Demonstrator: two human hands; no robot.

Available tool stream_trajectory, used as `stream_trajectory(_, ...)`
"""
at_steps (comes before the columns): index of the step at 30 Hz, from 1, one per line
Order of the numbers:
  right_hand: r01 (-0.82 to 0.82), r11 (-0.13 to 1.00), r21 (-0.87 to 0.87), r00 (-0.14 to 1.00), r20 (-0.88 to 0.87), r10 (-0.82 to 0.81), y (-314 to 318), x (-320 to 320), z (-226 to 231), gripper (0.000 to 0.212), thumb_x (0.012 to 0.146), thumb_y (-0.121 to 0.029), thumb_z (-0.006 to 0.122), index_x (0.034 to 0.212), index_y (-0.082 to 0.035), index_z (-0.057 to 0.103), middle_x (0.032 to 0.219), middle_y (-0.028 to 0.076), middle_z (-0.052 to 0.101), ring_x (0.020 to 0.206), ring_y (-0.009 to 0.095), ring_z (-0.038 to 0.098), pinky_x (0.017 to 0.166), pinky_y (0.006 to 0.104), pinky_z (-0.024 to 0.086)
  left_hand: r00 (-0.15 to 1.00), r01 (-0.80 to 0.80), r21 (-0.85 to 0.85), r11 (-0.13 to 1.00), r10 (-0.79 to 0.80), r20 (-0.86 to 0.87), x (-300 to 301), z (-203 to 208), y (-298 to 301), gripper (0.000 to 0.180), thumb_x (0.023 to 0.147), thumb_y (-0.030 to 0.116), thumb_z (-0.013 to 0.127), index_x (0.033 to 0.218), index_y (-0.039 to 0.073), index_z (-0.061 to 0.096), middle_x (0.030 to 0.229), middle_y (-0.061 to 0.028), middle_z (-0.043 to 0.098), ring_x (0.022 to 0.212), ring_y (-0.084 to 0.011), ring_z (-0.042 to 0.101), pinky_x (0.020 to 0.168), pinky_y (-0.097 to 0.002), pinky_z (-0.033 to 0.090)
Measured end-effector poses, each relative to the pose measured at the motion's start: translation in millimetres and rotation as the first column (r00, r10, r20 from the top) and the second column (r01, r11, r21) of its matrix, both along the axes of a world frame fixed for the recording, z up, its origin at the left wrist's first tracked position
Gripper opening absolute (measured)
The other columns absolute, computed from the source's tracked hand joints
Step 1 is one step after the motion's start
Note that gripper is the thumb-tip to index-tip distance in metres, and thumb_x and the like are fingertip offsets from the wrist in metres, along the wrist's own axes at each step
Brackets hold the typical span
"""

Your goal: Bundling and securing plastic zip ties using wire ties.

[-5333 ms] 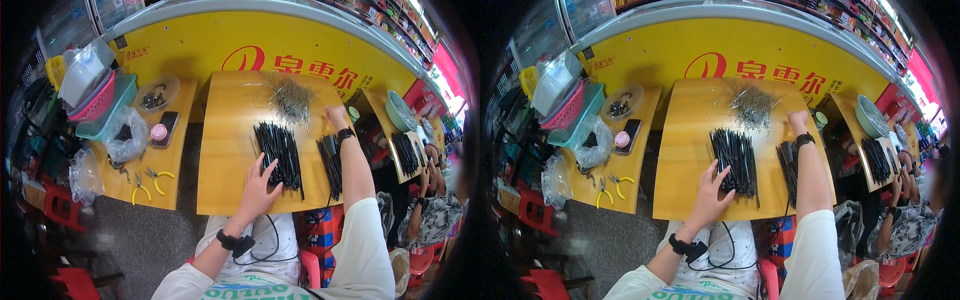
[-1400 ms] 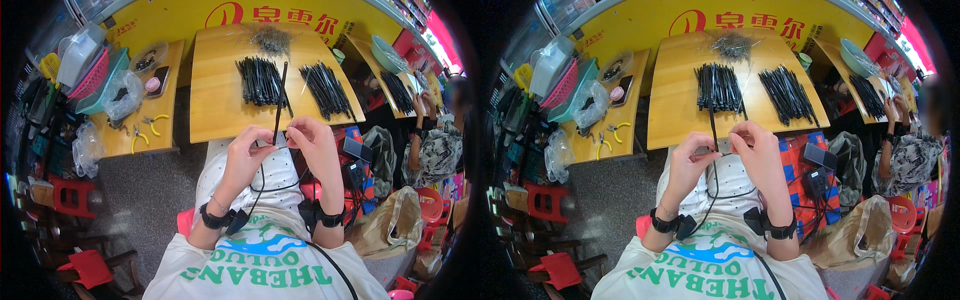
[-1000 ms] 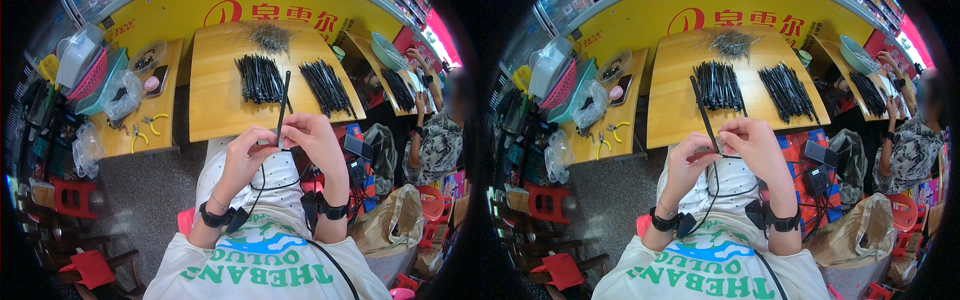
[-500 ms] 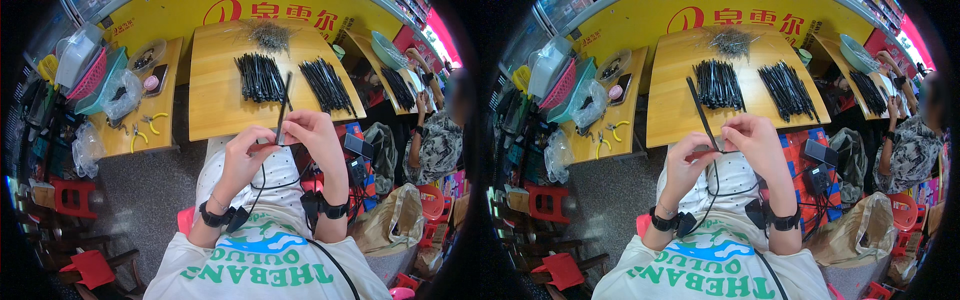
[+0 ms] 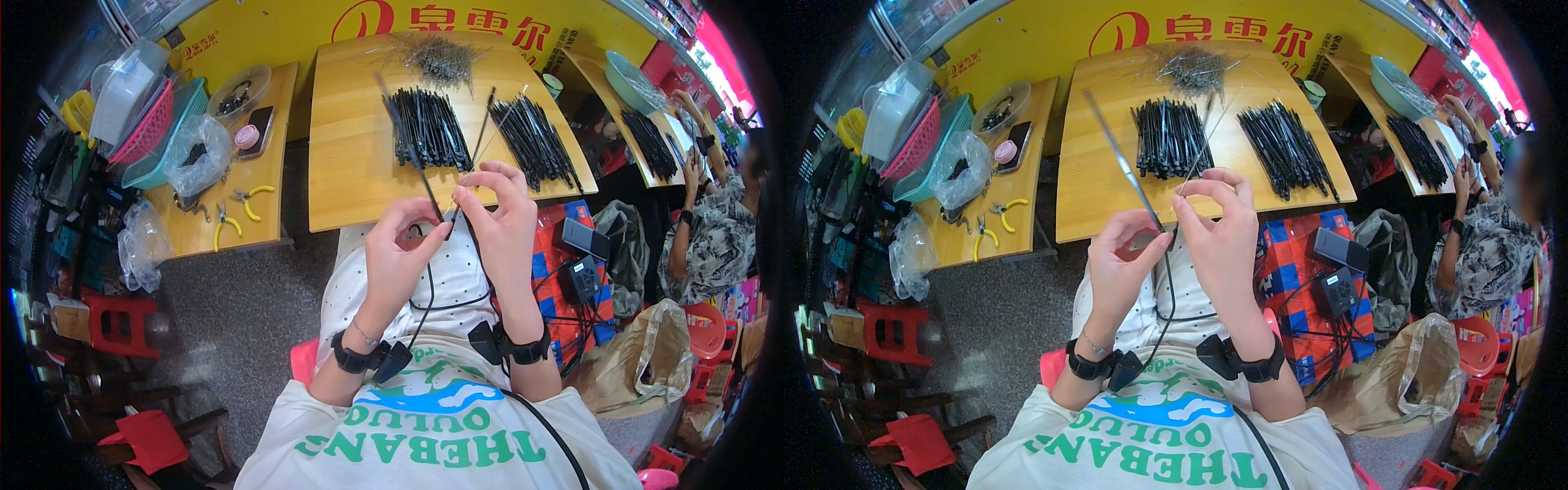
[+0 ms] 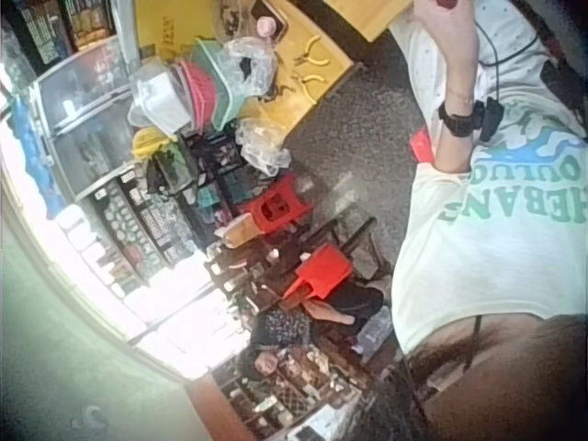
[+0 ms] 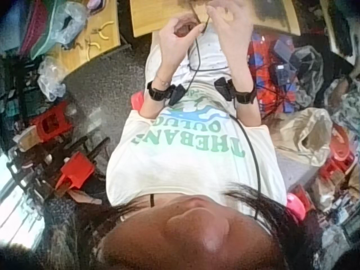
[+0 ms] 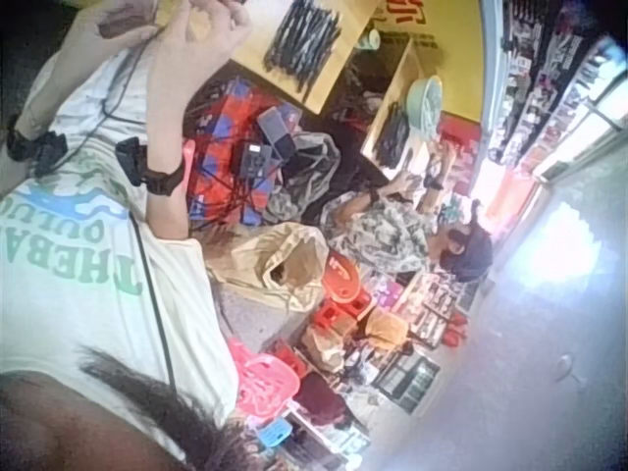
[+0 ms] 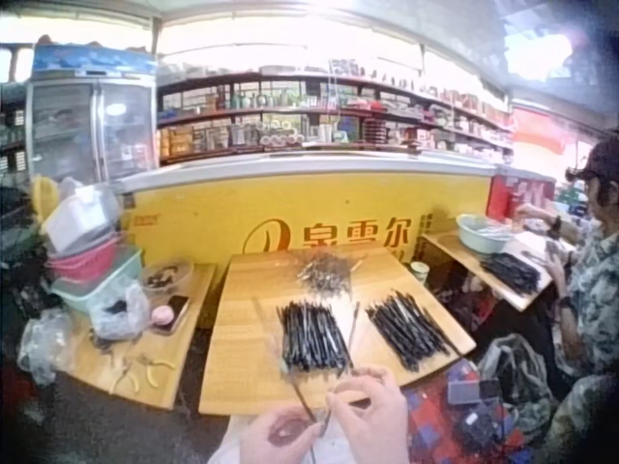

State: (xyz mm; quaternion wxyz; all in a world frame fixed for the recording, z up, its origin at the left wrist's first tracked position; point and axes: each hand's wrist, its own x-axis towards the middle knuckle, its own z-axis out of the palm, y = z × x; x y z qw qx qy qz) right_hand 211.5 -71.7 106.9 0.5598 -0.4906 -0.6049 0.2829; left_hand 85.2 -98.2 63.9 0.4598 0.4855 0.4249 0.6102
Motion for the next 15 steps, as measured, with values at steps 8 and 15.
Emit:
stream_trajectory(8, -0.093, 0.992, -0.086, 0.973, -0.218, 0.072, 4, 1, -11, 0.017, 0.08, 0.004, 0.065, 0.096, 0.003, 0.063, 0.093, 0.009, 0.065, 0.088, 0.015, 0.066, 0.068, 0.0237, 0.055, 0.997, 0.068, -0.038, 0.997, -0.067, 0.038, 0, -7, 3, 0.028, 0.082, 0.001, 0.068, 0.109, -0.003, 0.061, 0.102, -0.0057, 0.062, 0.093, -0.0115, 0.06, 0.077, -0.0244, 0.053)
stream_trajectory(15, -0.109, 0.991, -0.074, 0.972, -0.219, 0.09, 4, 0, -8, 0.031, 0.081, 0.004, 0.064, 0.11, 0.004, 0.054, 0.089, 0.009, 0.064, 0.084, 0.013, 0.066, 0.066, 0.0233, 0.054, 0.996, 0.071, -0.083, 0.994, -0.066, 0.059, 1, -10, 4, 0.026, 0.085, 0.004, 0.066, 0.109, -0.003, 0.061, 0.098, -0.0064, 0.065, 0.087, -0.01, 0.062, 0.075, -0.0231, 0.051)
